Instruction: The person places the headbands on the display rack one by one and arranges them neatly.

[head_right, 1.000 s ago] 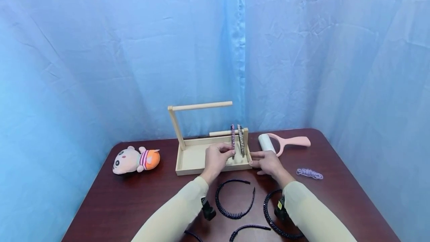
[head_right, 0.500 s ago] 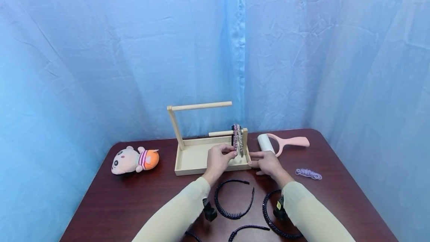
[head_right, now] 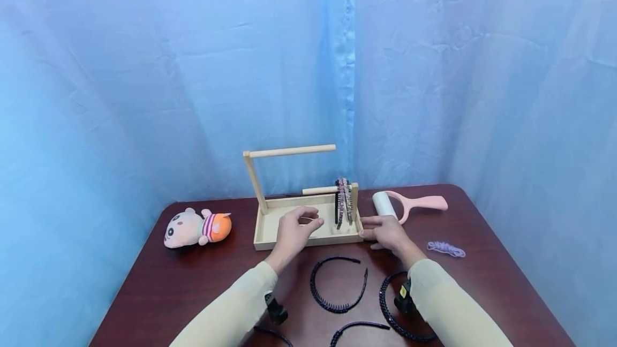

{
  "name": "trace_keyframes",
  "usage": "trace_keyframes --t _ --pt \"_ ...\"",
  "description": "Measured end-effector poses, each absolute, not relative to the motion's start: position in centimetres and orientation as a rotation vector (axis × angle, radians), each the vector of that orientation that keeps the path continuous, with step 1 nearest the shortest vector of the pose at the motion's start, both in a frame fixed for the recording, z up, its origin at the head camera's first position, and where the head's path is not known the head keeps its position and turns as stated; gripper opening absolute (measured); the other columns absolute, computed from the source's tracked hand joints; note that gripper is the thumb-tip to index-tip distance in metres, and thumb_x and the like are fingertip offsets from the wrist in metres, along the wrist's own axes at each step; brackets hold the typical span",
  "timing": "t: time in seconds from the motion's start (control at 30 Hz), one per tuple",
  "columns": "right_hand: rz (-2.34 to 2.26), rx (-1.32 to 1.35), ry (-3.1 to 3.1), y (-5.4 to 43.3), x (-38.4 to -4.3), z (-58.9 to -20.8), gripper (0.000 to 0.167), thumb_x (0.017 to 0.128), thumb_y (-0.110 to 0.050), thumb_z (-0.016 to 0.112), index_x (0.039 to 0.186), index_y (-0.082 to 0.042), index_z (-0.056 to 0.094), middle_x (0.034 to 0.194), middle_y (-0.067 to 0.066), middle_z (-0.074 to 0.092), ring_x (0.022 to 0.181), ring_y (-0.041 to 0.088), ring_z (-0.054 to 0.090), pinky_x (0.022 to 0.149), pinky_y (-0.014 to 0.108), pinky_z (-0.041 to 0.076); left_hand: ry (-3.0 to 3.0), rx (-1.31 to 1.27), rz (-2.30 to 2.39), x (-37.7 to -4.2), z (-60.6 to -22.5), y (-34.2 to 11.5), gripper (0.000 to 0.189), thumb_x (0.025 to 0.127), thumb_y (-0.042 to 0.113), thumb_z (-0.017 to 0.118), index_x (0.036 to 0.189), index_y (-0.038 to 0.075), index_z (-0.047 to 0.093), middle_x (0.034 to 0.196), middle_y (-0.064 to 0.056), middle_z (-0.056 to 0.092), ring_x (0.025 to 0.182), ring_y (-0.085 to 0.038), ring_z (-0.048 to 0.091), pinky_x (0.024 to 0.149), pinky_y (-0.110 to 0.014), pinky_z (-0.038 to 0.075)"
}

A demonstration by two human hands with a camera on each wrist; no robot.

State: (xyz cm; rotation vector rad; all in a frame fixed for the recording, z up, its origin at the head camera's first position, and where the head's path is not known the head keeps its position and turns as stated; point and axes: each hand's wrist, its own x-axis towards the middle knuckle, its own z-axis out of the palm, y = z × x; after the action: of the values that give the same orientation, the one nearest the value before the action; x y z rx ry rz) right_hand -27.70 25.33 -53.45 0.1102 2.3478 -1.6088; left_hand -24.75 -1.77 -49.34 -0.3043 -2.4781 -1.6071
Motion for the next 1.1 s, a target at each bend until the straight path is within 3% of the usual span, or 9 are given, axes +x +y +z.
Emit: trace_keyframes --t 0.2,0.43,0.63,0.8,1.1 --pt "-1.62 0.079 2.342 26.0 -27.7 -54.1 0.055 0.095 -0.017 0.076 0.145 -0.004 0.058 0.133 0.022 0.067 0.107 0.024 0.072 0.08 0.043 0.062 -2.469 -0.407 -1.65 -22.5 -48.6 -4.9 0.022 0.093 0.02 0.077 0.114 0.013 0.076 0.103 -0.002 0.077 0.096 -0.019 0.073 0.084 -0.03 0.059" --pt "-1.614 0.048 2.363 26.1 -27.7 -54.2 0.055 0.095 -0.017 0.075 0.145 -0.002 0.057 0.133 0.024 0.066 0.109 0.025 0.072 0.079 0.044 0.062 -2.572 -0.457 -1.525 -18.7 -48.5 -9.4 0.026 0.092 0.023 0.079 0.117 0.017 0.076 0.108 0.001 0.077 0.095 -0.011 0.073 0.084 -0.027 0.059" --pt "-1.583 0.028 2.387 26.1 -27.8 -53.9 0.054 0.095 -0.014 0.074 0.144 0.0 0.057 0.134 0.026 0.065 0.106 0.024 0.072 0.075 0.044 0.063 -2.617 -0.548 -1.48 -15.1 -48.8 -12.2 0.024 0.089 0.019 0.081 0.113 0.019 0.077 0.104 0.002 0.077 0.088 -0.01 0.072 0.079 -0.035 0.061" --pt "-1.557 0.026 2.4 26.3 -28.3 -53.5 0.054 0.095 -0.015 0.074 0.145 -0.001 0.057 0.134 0.025 0.064 0.106 0.024 0.072 0.075 0.043 0.063 -2.652 -0.712 -1.467 -12.4 -49.4 -14.1 0.021 0.087 0.016 0.082 0.107 0.019 0.077 0.098 0.004 0.074 0.082 -0.003 0.066 0.071 -0.029 0.06" --pt "-1.548 0.03 2.416 26.0 -29.2 -52.4 0.053 0.097 -0.015 0.072 0.146 -0.002 0.055 0.136 0.025 0.063 0.107 0.023 0.072 0.078 0.044 0.063 -2.665 -1.046 -1.586 -8.9 -50.2 -17.2 0.021 0.09 0.018 0.08 0.11 0.014 0.075 0.096 -0.004 0.073 0.083 -0.002 0.064 0.069 -0.025 0.058"
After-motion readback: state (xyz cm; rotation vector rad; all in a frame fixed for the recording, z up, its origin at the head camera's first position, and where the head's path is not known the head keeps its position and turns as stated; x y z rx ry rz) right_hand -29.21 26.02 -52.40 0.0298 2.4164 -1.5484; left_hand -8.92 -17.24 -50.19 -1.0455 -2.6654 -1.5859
